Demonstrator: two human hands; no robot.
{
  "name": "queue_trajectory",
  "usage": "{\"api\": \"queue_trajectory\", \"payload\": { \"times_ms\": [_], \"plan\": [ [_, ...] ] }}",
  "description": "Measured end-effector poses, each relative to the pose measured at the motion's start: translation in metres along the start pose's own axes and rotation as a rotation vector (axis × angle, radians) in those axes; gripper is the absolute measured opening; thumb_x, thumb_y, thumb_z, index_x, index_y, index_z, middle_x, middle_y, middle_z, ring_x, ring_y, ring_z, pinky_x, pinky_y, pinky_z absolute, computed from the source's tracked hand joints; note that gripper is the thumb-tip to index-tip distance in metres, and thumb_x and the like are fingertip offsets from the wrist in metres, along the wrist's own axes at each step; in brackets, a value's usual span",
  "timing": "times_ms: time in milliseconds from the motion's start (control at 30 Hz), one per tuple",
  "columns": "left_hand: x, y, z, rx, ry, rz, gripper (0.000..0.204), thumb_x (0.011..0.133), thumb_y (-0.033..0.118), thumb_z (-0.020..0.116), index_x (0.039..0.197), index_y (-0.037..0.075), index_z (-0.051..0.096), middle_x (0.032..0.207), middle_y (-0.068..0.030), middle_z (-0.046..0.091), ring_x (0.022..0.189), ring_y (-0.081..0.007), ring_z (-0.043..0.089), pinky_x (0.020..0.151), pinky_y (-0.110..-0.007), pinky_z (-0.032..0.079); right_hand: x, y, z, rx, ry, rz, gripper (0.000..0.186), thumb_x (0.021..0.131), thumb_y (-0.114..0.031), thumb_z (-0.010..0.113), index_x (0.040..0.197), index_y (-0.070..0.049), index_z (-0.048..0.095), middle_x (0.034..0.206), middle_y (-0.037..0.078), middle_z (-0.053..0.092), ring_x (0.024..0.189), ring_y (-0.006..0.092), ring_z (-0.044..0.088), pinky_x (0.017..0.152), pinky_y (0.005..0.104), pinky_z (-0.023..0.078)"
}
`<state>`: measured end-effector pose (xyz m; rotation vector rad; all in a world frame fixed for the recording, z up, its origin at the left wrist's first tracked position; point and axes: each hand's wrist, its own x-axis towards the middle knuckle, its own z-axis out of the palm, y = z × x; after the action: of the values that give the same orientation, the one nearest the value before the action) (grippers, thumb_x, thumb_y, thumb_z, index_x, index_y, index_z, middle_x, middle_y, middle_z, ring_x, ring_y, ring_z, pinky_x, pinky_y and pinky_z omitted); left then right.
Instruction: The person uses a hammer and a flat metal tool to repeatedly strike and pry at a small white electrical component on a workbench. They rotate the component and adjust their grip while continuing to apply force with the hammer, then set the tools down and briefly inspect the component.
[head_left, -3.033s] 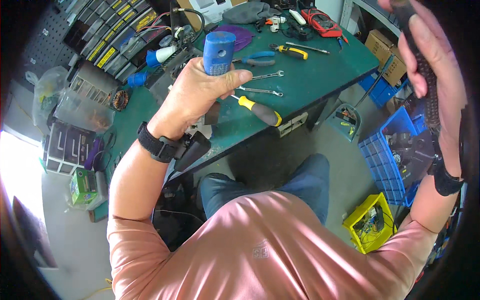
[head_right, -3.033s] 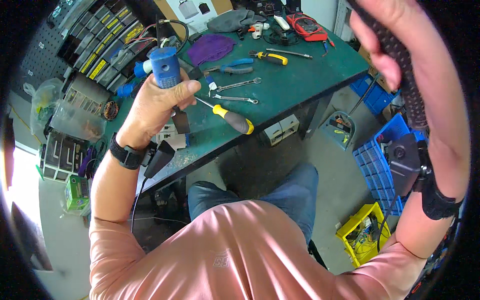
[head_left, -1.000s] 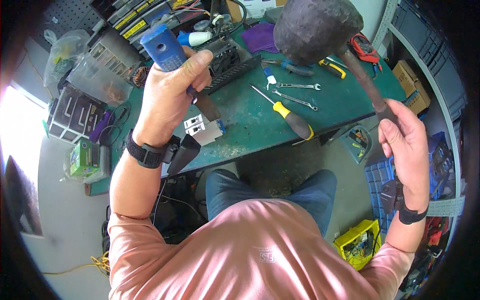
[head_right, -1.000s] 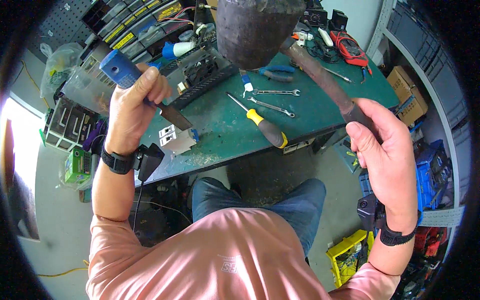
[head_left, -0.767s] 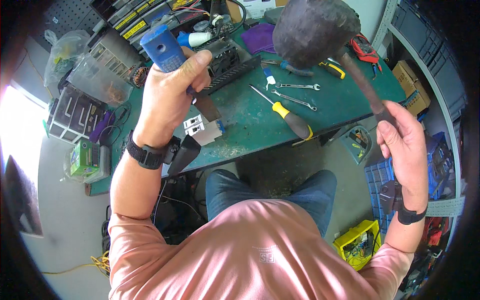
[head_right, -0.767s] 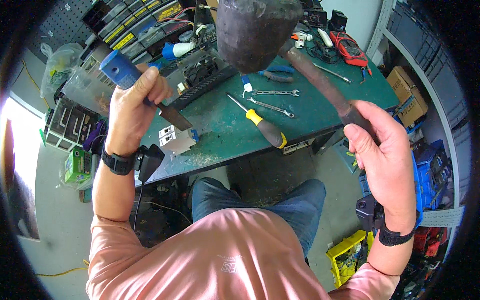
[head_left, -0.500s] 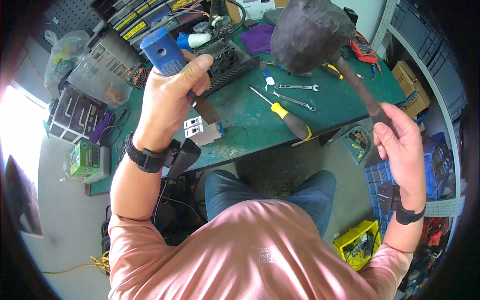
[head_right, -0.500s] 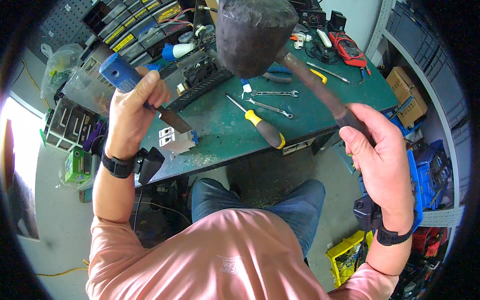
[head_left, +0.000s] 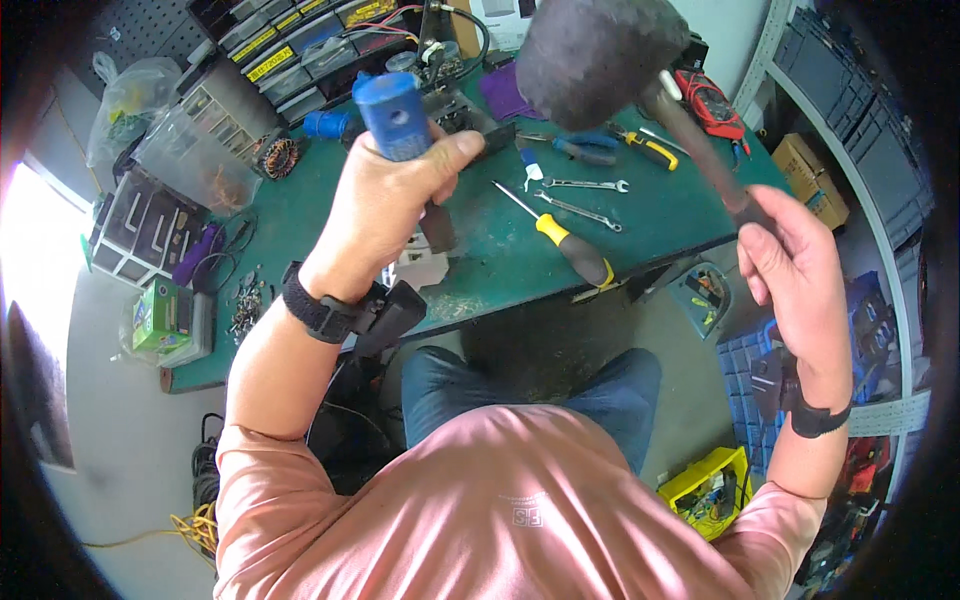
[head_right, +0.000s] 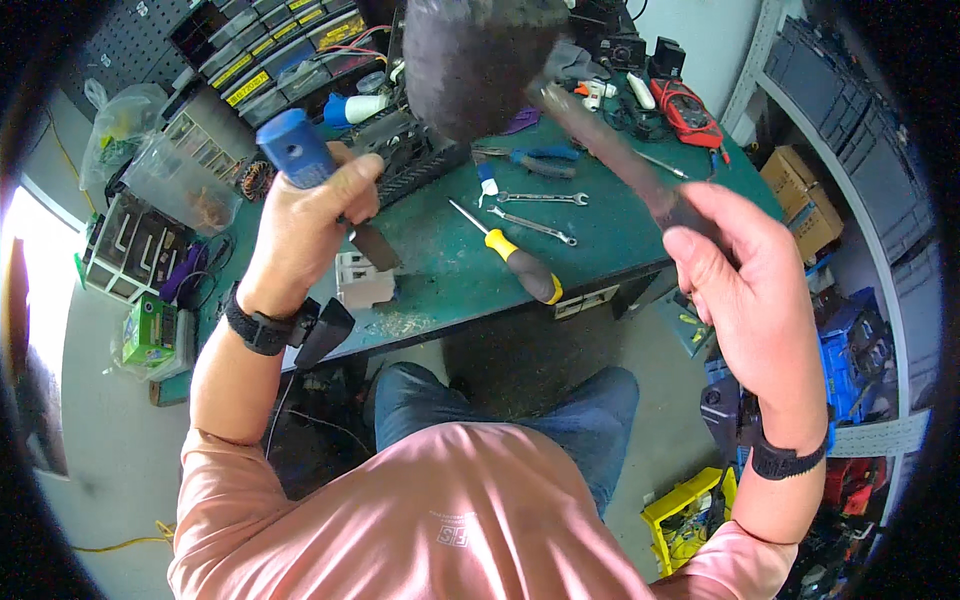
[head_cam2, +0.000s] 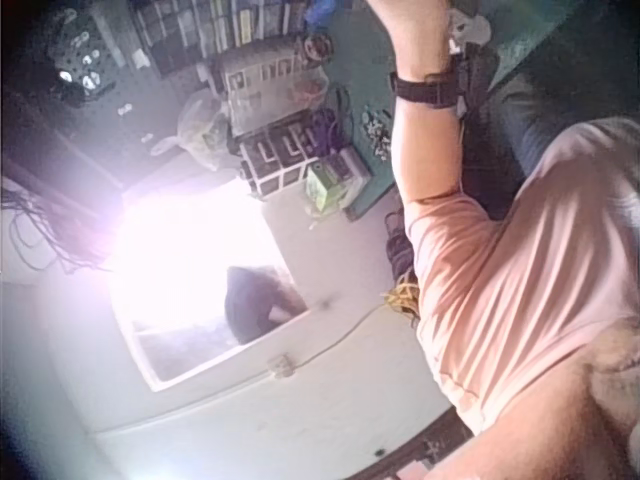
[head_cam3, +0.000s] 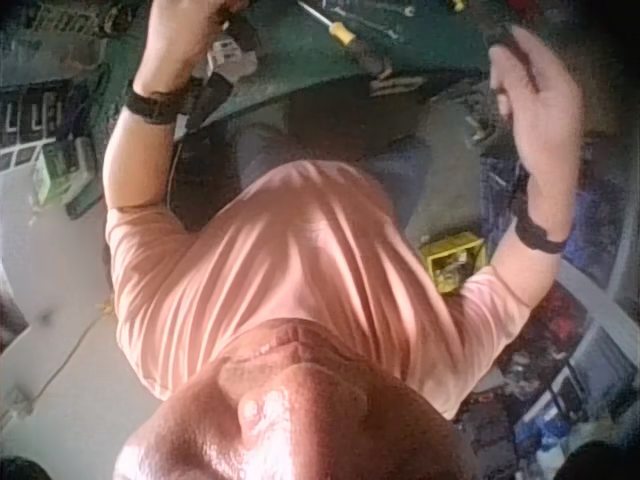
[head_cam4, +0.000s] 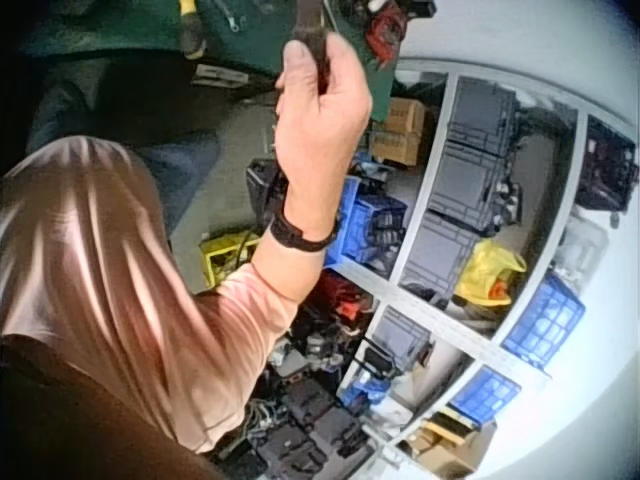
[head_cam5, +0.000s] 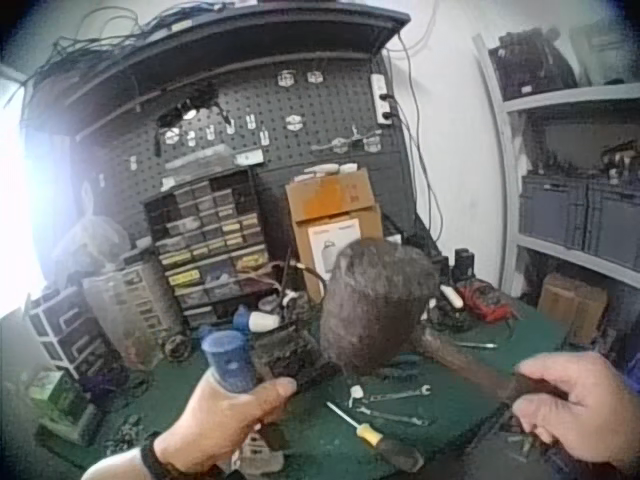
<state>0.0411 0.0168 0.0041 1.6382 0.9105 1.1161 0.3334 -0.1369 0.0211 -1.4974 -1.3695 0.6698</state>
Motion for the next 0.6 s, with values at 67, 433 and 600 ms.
{"api": "queue_trajectory", "payload": {
  "times_ms": [67, 433, 600],
  "plan": [
    [0.003, -0.002, 0.000, 0.032, -0.015, -0.008, 0.026, 0.083, 0.026, 0.075, 0.071, 0.009, 0.060, 0.060, 0.0032, 0.054, 0.054, -0.0055, 0.045, 0.051, -0.024, 0.034, 0.008, -0.011, -0.003, 0.007, 0.001, -0.026, 0.035, 0.094, -0.018, 0.062, 0.122, 0.001, 0.057, 0.069, -0.003, 0.052, 0.055, 0.0025, 0.042, 0.048, 0.0191, 0.035],
    [0.007, 0.017, 0.038, 0.369, -0.218, -0.052, 0.030, 0.082, 0.027, 0.074, 0.078, 0.000, 0.063, 0.063, 0.0032, 0.054, 0.058, -0.0052, 0.045, 0.055, -0.027, 0.041, 0.003, -0.004, -0.008, 0.087, 0.026, -0.044, 0.040, 0.094, -0.021, 0.062, 0.128, 0.000, 0.055, 0.068, -0.003, 0.053, 0.054, 0.0018, 0.043, 0.046, 0.0173, 0.033],
    [0.013, -0.001, 0.051, 0.527, -0.278, -0.047, 0.033, 0.080, 0.032, 0.074, 0.075, 0.001, 0.061, 0.062, -0.0001, 0.053, 0.058, -0.0079, 0.045, 0.056, -0.029, 0.042, -0.005, 0.000, -0.011, 0.094, 0.027, -0.041, 0.033, 0.095, -0.021, 0.061, 0.122, -0.002, 0.058, 0.066, -0.003, 0.052, 0.052, 0.0010, 0.041, 0.045, 0.0170, 0.034]
  ]
}}
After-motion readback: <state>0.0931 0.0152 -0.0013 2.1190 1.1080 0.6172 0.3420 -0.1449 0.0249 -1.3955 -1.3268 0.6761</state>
